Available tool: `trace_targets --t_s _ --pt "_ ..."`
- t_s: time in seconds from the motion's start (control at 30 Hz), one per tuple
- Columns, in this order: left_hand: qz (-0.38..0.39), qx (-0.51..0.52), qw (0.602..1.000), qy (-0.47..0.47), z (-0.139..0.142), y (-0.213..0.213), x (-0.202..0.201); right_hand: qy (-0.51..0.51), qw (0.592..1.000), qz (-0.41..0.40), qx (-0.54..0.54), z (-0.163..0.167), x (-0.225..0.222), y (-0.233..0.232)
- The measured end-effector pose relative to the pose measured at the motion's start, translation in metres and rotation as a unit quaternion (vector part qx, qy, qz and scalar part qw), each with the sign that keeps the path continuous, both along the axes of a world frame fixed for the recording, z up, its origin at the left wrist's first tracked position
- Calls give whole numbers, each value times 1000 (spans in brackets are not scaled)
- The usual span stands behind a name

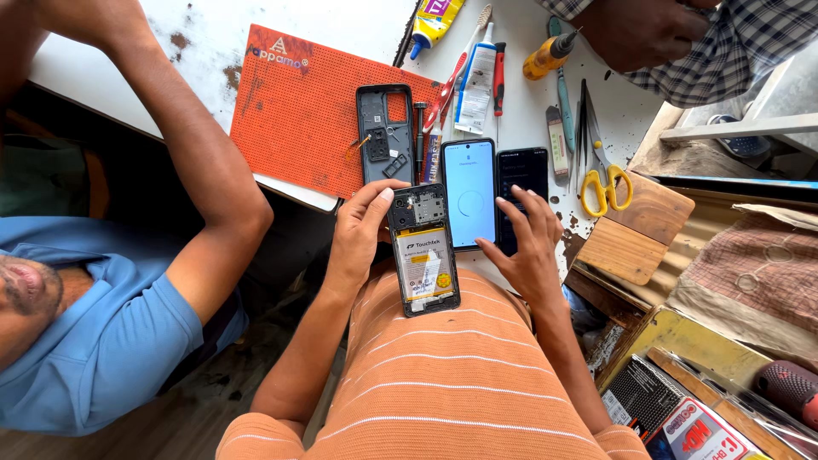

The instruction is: The person disassembles a smartphone, removes the back cover and battery, and uses tweezers to adjust internal components. They then reassemble the phone by reattaching the back cover and battery.

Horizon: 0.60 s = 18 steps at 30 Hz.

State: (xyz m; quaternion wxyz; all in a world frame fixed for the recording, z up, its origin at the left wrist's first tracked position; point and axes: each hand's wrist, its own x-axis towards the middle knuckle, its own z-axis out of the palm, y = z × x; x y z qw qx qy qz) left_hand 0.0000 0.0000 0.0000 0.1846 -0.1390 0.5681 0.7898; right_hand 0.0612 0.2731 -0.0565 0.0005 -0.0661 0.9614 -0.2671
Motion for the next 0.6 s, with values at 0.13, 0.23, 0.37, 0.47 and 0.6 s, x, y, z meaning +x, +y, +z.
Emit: trace_targets --t_s 0.13,0.23,0.37,0.47,0.6 --pt "1 5 1000 1 -1 -2 2 3 1000 21 -1 4 -2 -5" --pt "7 4 1000 -3 -1 -2 4 3 1000 24 5 7 -1 -5" --pt "8 5 1000 -3 -2 -2 6 2 1000 26 5 7 -1 -4" --pt "7 8 1000 3 -2 -2 6 2 1000 27 3 6 0 -4" --pt "7 8 1000 2 -1 -1 7 0 1000 24 7 5 0 -4"
